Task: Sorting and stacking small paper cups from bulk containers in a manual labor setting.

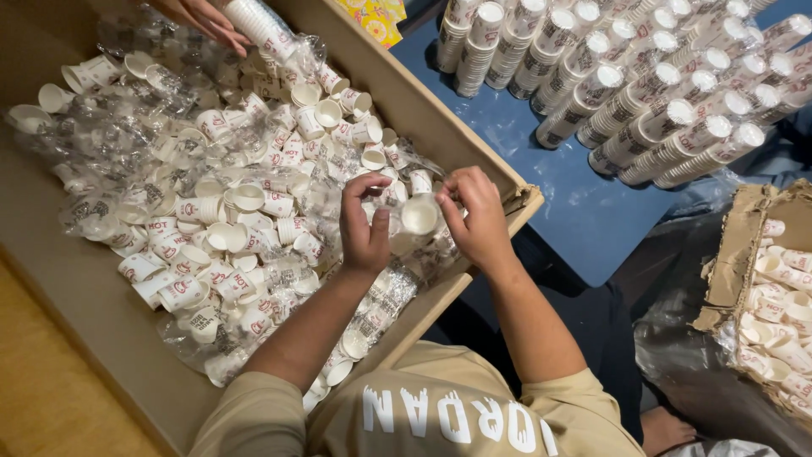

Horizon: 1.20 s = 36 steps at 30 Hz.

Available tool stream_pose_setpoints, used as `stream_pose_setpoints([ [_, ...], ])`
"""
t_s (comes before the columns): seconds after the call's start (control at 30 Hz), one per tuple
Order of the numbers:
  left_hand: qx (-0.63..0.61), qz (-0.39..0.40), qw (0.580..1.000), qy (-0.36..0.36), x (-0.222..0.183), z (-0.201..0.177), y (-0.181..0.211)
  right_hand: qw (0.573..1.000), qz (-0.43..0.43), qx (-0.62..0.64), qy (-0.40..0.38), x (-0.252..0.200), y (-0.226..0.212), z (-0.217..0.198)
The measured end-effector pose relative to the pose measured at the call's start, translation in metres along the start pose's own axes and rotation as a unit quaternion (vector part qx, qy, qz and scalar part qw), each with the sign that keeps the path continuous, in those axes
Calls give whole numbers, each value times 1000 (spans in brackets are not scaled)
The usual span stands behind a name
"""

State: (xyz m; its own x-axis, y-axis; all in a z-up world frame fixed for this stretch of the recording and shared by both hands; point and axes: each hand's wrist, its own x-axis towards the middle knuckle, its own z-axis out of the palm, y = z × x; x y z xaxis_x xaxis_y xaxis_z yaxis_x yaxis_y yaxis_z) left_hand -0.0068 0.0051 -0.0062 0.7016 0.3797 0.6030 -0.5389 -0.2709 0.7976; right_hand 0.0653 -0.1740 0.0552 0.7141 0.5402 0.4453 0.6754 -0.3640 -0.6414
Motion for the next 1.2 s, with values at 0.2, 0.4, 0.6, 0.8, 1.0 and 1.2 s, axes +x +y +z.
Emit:
stream_pose_setpoints([
  [0.2,30,52,998,12,4,2,5,996,-4,-45,77,4,3,-5],
  [0.4,124,172,977,15,-20,-2,-43,993,12,57,101,16,18,-15],
  [0.6,227,320,917,-67,-1,11,12,902,199,379,59,11,66,2],
  [0.8,307,263,912,-73,-9,12,-8,791,257,555,6,2,27,0],
  [1.0,186,230,955,14,-20,5,-36,861,99,499,-18,-8,-23,10],
  [1.2,-82,77,993,31,-2,-16,23,964,-251,83,-23,26,-63,-6],
])
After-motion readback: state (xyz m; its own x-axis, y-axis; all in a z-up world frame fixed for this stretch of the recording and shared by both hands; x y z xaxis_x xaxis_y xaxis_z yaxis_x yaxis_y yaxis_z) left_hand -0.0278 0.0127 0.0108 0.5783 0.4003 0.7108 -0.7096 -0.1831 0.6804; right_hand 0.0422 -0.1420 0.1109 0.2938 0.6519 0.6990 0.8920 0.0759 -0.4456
